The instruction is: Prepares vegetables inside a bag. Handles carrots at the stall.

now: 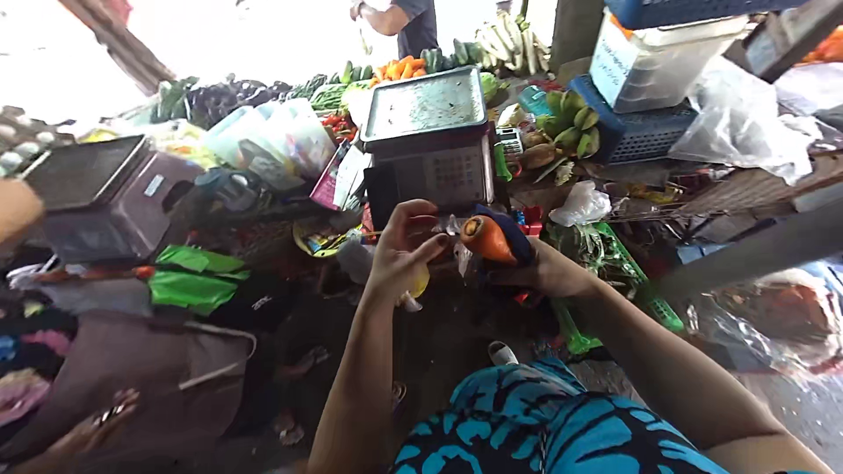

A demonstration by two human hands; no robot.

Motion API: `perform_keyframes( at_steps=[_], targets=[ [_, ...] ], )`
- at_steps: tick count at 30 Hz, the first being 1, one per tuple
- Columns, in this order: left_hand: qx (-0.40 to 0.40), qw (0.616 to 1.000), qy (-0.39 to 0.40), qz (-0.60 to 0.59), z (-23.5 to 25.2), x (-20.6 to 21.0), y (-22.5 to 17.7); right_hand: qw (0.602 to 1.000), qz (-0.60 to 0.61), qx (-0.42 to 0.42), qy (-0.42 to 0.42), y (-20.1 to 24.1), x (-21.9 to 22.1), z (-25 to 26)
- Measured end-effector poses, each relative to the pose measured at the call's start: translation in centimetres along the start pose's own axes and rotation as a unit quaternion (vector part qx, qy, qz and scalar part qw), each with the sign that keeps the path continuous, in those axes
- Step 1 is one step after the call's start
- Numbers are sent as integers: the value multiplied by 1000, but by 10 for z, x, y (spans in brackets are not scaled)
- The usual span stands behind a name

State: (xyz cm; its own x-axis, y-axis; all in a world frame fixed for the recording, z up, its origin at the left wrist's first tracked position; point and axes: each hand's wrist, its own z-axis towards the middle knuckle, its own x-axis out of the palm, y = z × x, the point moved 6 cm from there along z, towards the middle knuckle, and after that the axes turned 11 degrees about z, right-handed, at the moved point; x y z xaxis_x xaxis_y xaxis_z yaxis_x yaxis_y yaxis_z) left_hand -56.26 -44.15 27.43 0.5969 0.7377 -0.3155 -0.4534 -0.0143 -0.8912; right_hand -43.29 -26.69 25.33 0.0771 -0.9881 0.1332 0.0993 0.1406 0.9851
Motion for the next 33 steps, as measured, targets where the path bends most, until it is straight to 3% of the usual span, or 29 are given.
perform_keyframes(
  at_steps=[2, 4, 5, 7, 8, 9, 10, 12, 13, 17, 20, 22, 24, 26, 29, 31, 32, 33],
  targets=[
    [-40, 997, 30, -60, -2, 14, 40, 998, 61, 13, -31, 1, 7, -18],
    [-101, 970, 86, -204, -29, 56, 63, 992, 97, 37, -71, -1, 16, -35],
    [-157, 941, 83, -287, -54, 78, 66, 988, 112, 56, -96, -3, 22, -44],
    [-276, 843, 76, -455, -99, 119, 74, 975, 137, 103, -142, -8, 29, -62],
    [-152, 794, 198, -554, -114, 143, 97, 968, 151, 127, -157, -13, 30, -72],
    [-251, 784, 155, -546, -132, 155, 94, 961, 164, 151, -166, -19, 31, -81],
    [-281, 768, 154, -555, -139, 168, 92, 953, 173, 175, -179, -24, 30, -92],
    [-191, 751, 219, -593, -133, 184, 72, 936, 171, 219, -217, -31, 27, -117],
    [-171, 762, 226, -583, -127, 188, 63, 924, 165, 241, -248, -33, 24, -131],
    [-230, 884, 144, -381, -101, 185, 48, 879, 78, 305, -358, -30, 18, -177],
    [-246, 918, 122, -287, -86, 200, 21, 912, 20, 250, -325, -17, 21, -186],
    [-223, 914, 122, -316, -79, 209, 6, 938, -6, 191, -289, -3, 21, -194],
    [-172, 881, 153, -413, -73, 218, -17, 946, 18, 140, -292, 8, 16, -210],
    [-47, 862, 231, -448, -64, 225, -34, 937, 136, 76, -312, 3, 8, -220],
    [69, 857, 313, -403, -60, 236, -53, 928, 311, -101, -180, -48, -3, -201],
    [114, 829, 393, -382, -54, 246, -78, 920, 316, -226, -51, -109, -32, -179],
    [116, 832, 401, -365, -50, 250, -82, 914, 320, -247, -11, -116, -36, -178],
    [107, 843, 392, -351, -45, 253, -82, 911, 347, -204, -89, -99, -25, -186]
  ],
)
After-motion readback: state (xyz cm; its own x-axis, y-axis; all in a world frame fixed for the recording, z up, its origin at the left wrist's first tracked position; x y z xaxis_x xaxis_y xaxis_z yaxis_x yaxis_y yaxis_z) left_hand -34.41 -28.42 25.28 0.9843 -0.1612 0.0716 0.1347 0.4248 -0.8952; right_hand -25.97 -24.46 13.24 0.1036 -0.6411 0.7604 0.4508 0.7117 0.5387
